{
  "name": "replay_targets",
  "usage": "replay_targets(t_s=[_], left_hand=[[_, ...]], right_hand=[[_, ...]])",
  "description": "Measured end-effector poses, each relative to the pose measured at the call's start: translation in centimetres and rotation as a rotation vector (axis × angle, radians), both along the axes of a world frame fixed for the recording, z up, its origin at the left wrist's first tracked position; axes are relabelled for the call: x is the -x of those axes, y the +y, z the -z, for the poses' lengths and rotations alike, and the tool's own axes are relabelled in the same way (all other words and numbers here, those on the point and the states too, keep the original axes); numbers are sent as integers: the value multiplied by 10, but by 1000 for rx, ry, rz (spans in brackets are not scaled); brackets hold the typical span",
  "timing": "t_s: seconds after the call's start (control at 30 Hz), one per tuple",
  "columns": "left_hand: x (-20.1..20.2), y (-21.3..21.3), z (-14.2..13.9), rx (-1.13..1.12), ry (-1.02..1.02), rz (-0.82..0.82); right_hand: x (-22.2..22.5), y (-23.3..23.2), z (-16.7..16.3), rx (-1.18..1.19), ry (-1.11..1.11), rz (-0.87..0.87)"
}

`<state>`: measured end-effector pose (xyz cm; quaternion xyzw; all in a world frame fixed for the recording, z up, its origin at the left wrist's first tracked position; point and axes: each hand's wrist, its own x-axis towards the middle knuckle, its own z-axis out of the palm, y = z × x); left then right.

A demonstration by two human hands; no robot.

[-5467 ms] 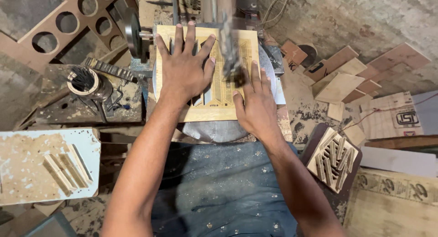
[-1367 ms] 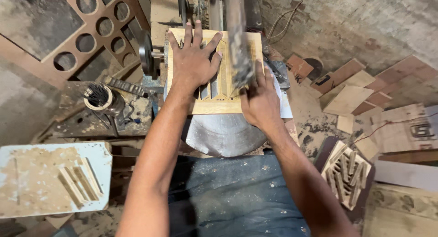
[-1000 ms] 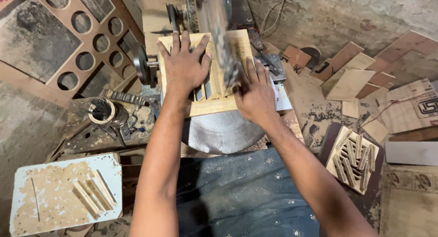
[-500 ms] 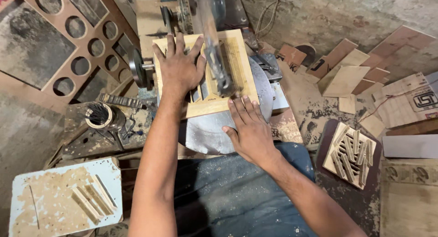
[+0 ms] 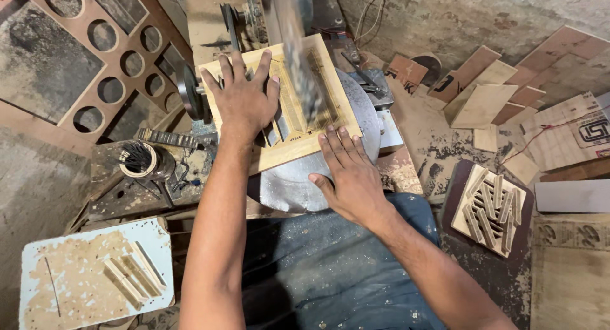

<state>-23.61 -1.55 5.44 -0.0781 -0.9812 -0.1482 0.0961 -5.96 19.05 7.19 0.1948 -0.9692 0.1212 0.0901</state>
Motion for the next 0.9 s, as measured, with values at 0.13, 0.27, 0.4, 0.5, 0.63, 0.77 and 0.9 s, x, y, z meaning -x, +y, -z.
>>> replay_targets(t_s=[0.13,0.27,0.4,0.5,0.63,0.77,0.9], left_hand=[[-3,-1,-2,12,0,-28],[-5,-3,-5,12,-66,-57],[-9,-6,-8,19,-83,-76],[-11,-9,-9,27,-109,-86],[-14,-14,-11,12,-70,-89],[-18,-19,-9,48,-75,-103],[-26,-27,-5,64,5,-97]], right_hand=[[1,0,-1,6,6,-12],[3,1,0,-15,-4,-3],[4,1,0,-23,21,1],[4,0,0,-17,14,7],[4,1,0,-29,7,15],[6,2,0,-30,52,-12],[10,3,-2,-52,-8,11]])
